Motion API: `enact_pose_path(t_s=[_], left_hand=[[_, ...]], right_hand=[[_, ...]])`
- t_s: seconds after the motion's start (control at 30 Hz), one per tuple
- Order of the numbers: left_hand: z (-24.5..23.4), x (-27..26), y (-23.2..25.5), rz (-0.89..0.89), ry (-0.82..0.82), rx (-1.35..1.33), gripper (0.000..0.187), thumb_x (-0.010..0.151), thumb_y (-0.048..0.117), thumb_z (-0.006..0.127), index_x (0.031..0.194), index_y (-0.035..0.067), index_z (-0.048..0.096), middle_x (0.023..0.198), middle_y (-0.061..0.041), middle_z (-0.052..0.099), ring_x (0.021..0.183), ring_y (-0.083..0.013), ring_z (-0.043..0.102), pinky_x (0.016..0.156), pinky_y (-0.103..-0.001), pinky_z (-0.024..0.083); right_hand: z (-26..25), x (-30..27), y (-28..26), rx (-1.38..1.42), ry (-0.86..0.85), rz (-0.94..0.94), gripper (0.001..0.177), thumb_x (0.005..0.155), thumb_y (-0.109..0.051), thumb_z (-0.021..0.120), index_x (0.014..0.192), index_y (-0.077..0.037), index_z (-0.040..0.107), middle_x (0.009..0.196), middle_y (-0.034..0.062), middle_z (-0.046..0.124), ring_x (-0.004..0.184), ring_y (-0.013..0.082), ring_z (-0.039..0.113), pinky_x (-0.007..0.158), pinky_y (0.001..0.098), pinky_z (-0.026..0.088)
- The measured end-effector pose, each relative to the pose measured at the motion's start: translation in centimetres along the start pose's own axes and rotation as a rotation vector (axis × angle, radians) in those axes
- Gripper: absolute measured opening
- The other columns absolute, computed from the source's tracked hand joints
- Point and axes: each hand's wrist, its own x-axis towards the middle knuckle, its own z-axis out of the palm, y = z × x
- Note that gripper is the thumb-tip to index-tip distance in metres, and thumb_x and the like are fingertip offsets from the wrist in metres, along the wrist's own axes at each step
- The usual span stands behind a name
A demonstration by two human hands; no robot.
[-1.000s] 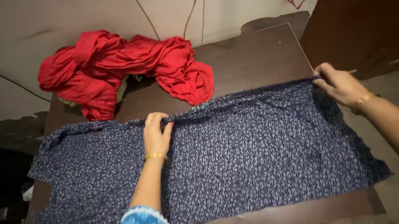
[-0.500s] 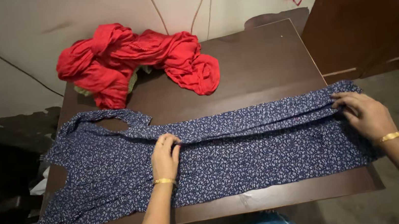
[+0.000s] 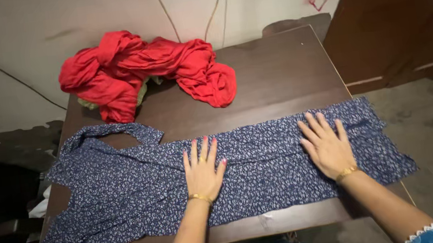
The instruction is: The person folds several garments on a table, including a blue patterned dress, a light green patterned top, and a maroon top. Each item is smoothed, folded into a compact rectangle, and placed on a stack on a nearby chair.
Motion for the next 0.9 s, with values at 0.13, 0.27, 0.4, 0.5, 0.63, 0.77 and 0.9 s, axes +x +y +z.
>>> enact_pose_path(t_s=[0.13, 0.27, 0.4, 0.5, 0.63, 0.77, 0.9], left_hand=[[1.1, -0.1, 0.2, -0.097, -0.189, 0.055, 0.069, 0.097, 0.051, 0.049, 0.158, 0.022, 0.035, 0.166, -0.007, 0.027, 0.152, -0.0365, 0.019, 0.12, -0.06, 0.01], [1.6, 0.8, 0.6, -0.148, -0.219, 0.043, 0.071, 0.094, 0.053, 0.051, 0.157, 0.024, 0.035, 0.166, -0.006, 0.026, 0.151, -0.036, 0.018, 0.119, -0.06, 0.009], [1.7, 0.8, 0.4, -0.177, -0.259, -0.011, 0.073, 0.093, 0.055, 0.054, 0.156, 0.023, 0.035, 0.166, -0.006, 0.026, 0.153, -0.036, 0.016, 0.12, -0.06, 0.008], [1.5, 0.7, -1.7, -0.156, -0.171, -0.238, 0.074, 0.091, 0.043, 0.063, 0.155, 0.018, 0.036, 0.163, -0.011, 0.031, 0.15, -0.0394, 0.023, 0.119, -0.056, 0.016], [-0.2, 0.0, -8.0, -0.172, 0.208, -0.485, 0.065, 0.087, 0.019, 0.071, 0.148, 0.009, 0.048, 0.148, -0.019, 0.052, 0.137, -0.0409, 0.047, 0.116, -0.046, 0.035], [-3.7, -2.4, -19.3, -0.33, 0.367, -0.392, 0.039, 0.083, 0.007, 0.071, 0.122, 0.006, 0.068, 0.122, -0.017, 0.07, 0.116, -0.0357, 0.063, 0.104, -0.043, 0.047], [-6.9, -4.2, -32.1, -0.599, 0.338, -0.423, 0.035, 0.084, 0.005, 0.071, 0.119, 0.008, 0.07, 0.114, -0.016, 0.07, 0.084, -0.0288, 0.072, 0.084, -0.039, 0.055]], right_hand=[[0.9, -0.3, 3.9, -0.12, -0.097, 0.097, 0.061, 0.1, -0.049, 0.036, 0.158, -0.028, 0.034, 0.167, 0.003, 0.03, 0.152, 0.0261, 0.028, 0.121, 0.0598, 0.017], [3.0, -0.1, 7.0, -0.114, -0.11, 0.154, 0.066, 0.098, -0.054, 0.033, 0.16, -0.031, 0.028, 0.168, 0.0034, 0.022, 0.153, 0.0279, 0.02, 0.118, 0.0664, 0.012], [4.7, 1.1, 8.0, -0.143, -0.215, 0.292, 0.068, 0.098, -0.059, 0.031, 0.16, -0.037, 0.018, 0.169, 0.0035, 0.009, 0.152, 0.0296, 0.009, 0.112, 0.0737, 0.005], [4.8, 3.7, 7.5, -0.137, -0.359, 0.5, 0.074, 0.092, -0.047, 0.045, 0.162, -0.032, 0.025, 0.169, 0.0098, 0.007, 0.154, 0.0344, 0.008, 0.108, 0.0806, 0.003], [3.8, 8.0, 0.5, 0.037, 0.012, 0.359, 0.063, 0.087, -0.029, 0.062, 0.146, -0.01, 0.055, 0.163, 0.0216, 0.036, 0.151, 0.044, 0.029, 0.114, 0.0671, 0.024], [4.1, 13.3, -13.9, 0.473, 0.071, 0.004, 0.037, 0.085, -0.019, 0.068, 0.117, -0.003, 0.073, 0.118, 0.0213, 0.071, 0.113, 0.0403, 0.065, 0.1, 0.0464, 0.049], [5.7, 17.3, -30.1, 0.709, -0.211, 0.025, 0.033, 0.089, -0.023, 0.064, 0.118, -0.008, 0.072, 0.12, 0.0163, 0.072, 0.102, 0.034, 0.073, 0.09, 0.0401, 0.057]])
